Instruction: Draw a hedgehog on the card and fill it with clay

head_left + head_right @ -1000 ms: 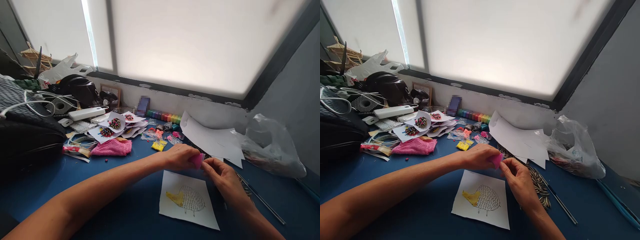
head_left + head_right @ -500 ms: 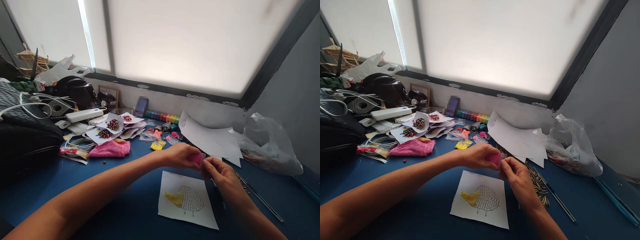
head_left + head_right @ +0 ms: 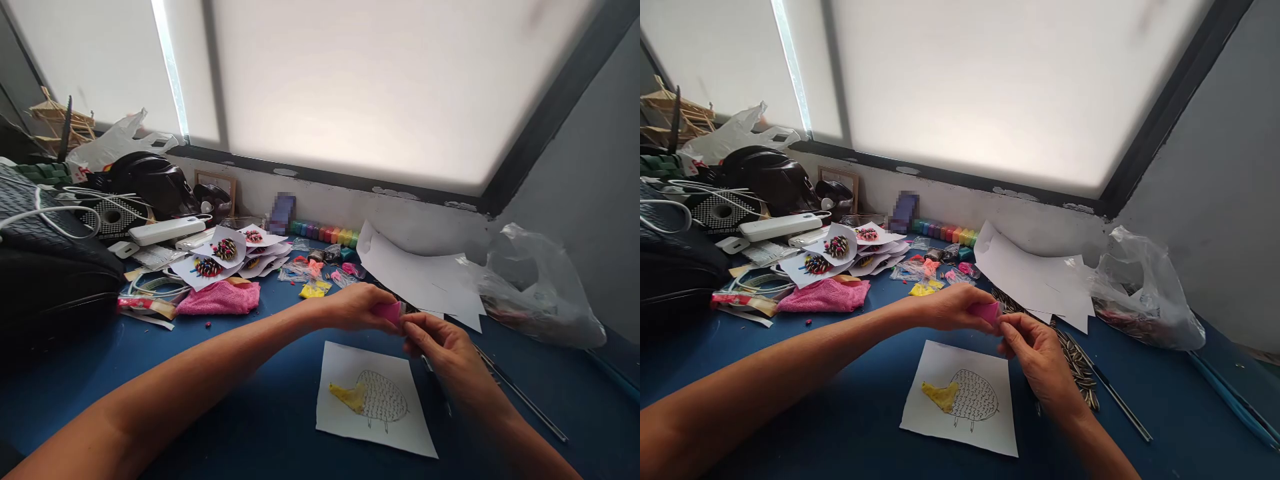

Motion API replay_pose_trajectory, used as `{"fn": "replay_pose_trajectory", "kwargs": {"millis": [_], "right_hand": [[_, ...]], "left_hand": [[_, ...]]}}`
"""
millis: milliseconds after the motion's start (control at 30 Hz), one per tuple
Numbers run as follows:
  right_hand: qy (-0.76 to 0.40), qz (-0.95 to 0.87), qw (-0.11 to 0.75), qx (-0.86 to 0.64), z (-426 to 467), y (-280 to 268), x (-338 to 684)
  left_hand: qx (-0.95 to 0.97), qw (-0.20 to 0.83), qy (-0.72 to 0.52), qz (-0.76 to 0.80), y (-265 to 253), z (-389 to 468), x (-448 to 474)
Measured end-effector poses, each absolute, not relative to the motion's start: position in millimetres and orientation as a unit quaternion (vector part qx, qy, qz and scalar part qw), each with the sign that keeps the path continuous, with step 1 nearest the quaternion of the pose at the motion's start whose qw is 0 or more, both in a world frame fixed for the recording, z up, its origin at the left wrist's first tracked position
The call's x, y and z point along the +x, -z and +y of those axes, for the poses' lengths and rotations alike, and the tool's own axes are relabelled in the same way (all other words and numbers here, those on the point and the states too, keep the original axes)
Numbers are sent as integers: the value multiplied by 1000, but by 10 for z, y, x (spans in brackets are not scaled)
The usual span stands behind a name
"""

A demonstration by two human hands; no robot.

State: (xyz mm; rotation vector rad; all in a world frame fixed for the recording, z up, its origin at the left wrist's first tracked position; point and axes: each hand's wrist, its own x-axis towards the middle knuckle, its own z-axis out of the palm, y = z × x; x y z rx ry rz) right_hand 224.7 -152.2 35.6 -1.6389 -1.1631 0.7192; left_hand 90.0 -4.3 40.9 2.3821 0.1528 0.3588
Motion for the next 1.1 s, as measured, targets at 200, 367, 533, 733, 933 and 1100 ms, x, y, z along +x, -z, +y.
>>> {"fn": "replay_pose_trajectory", "kwargs": {"millis": [200, 367, 533, 733, 933, 1100], "right_hand": [[-300, -472, 482, -675, -1510, -368, 2247], [-304, -473, 475, -677, -1518, -355, 2253], [-307, -472, 469, -680, -1507, -376, 2222], [-313, -469, 470, -679, -1511, -402, 2202], [-315, -475, 464, -678, -1519, -348, 2216], [-305, -490, 448, -683, -1509, -315, 2186]], "left_hand": [[910, 392, -125, 46, -411, -11, 885], [903, 411, -121, 30, -401, 11, 870], [905, 409, -118, 24, -387, 17, 861], [917, 380, -115, 33, -354, 18, 884], [927, 359, -105, 18, -340, 24, 897], [934, 344, -98, 5, -349, 4, 892]]}}
